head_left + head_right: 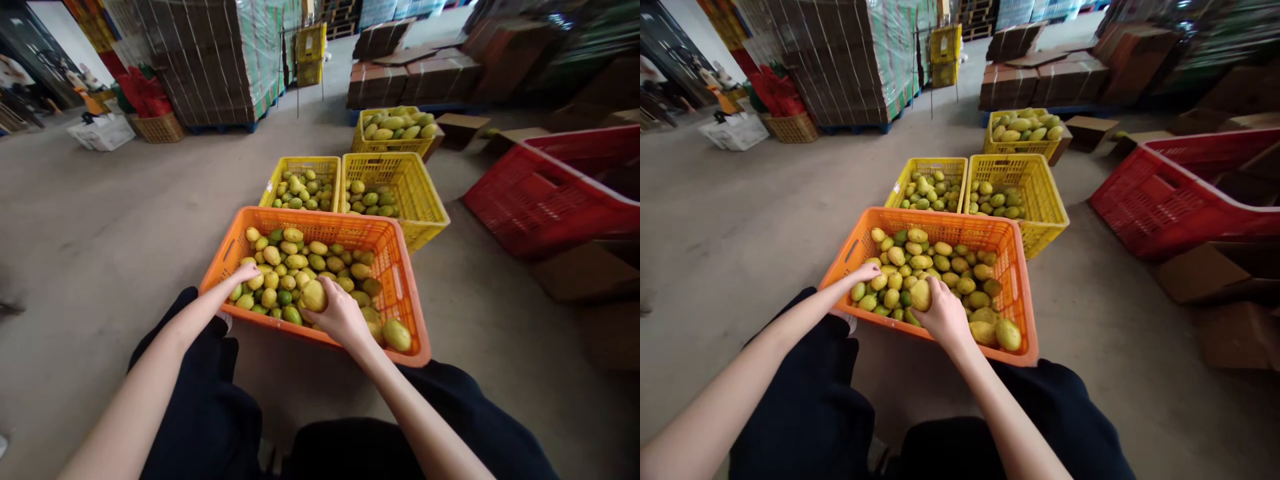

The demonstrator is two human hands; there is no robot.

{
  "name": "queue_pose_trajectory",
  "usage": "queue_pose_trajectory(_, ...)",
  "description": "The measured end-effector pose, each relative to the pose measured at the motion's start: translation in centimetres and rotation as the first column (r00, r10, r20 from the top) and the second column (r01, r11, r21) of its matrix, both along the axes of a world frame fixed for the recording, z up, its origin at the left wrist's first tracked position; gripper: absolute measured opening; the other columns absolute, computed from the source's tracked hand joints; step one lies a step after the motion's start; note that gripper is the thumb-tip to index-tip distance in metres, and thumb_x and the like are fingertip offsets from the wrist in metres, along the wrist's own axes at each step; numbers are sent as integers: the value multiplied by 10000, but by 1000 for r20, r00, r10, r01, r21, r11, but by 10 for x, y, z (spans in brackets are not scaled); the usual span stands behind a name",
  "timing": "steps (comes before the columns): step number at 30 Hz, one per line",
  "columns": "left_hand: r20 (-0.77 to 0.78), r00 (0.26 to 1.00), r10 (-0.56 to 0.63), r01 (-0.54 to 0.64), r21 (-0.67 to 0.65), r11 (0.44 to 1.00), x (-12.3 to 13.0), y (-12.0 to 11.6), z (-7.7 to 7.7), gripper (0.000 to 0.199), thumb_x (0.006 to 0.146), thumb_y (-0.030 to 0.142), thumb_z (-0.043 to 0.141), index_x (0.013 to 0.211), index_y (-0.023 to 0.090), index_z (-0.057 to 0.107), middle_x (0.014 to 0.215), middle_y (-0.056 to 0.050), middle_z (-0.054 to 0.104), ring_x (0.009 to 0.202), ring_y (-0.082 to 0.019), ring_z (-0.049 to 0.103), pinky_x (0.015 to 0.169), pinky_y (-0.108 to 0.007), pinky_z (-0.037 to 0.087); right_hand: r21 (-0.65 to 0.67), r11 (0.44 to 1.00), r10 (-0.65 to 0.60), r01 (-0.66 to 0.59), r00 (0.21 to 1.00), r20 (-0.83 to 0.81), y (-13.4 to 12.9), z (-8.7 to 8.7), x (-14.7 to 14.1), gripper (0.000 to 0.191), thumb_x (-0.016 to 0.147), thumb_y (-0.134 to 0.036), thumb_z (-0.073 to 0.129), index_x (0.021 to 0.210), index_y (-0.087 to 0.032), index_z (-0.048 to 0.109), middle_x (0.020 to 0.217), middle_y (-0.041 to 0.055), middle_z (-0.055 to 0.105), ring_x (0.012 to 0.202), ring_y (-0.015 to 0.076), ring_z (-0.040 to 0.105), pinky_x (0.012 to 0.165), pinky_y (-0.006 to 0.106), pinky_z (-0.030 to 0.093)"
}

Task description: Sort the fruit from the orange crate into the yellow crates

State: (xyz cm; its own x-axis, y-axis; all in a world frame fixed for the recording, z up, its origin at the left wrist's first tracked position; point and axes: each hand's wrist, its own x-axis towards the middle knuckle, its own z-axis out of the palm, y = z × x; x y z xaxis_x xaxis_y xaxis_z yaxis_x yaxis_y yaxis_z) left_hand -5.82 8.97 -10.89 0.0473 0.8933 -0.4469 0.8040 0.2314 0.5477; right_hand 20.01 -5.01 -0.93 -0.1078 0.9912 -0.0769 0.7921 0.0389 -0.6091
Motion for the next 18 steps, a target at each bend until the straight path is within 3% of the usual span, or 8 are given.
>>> queue_pose_trajectory(4, -239, 964, -119, 122, -4, 993, 14, 20, -36, 280, 807, 284, 656, 1071, 191, 667, 1156, -128, 668, 1183, -301, 549, 995, -418, 402, 12, 1000, -12, 11, 998, 56, 3, 3, 6, 619, 735, -312, 725, 1294, -149, 514, 1226, 161, 651, 964, 302, 684, 764, 357, 510)
queue_pose_trajectory(9, -391, 886, -251, 240, -77, 968, 22, 40, -67, 445, 805, 268, 670, 1237, 183, 605, 1491, -167, 426, 1387, -358, 350, 1094, -469, 296, 71, 996, -52, 49, 998, 38, 12, 2, 11, 599, 733, -317, 709, 1282, -151, 537, 1196, 149, 669, 944, 300, 694, 760, 367, 536)
queue_pose_trajectory(13, -438, 845, -306, 261, -162, 952, 20, 53, -77, 530, 780, 166, 642, 1302, 135, 554, 1561, -207, 298, 1432, -398, 255, 1115, -528, 233, 110, 992, -69, 66, 997, 24, 12, 0, 14, 566, 732, -316, 693, 1262, -169, 560, 1200, 142, 672, 940, 301, 699, 765, 384, 553)
queue_pose_trajectory(18, -425, 845, -325, 257, -212, 943, 17, 54, -76, 743, 641, 180, 754, 1345, 197, 515, 1544, -171, 353, 1422, -384, 292, 1083, -479, 298, 108, 992, -64, 59, 997, 44, 8, -3, 16, 560, 735, -311, 686, 1259, -156, 563, 1197, 149, 674, 913, 303, 705, 745, 398, 565)
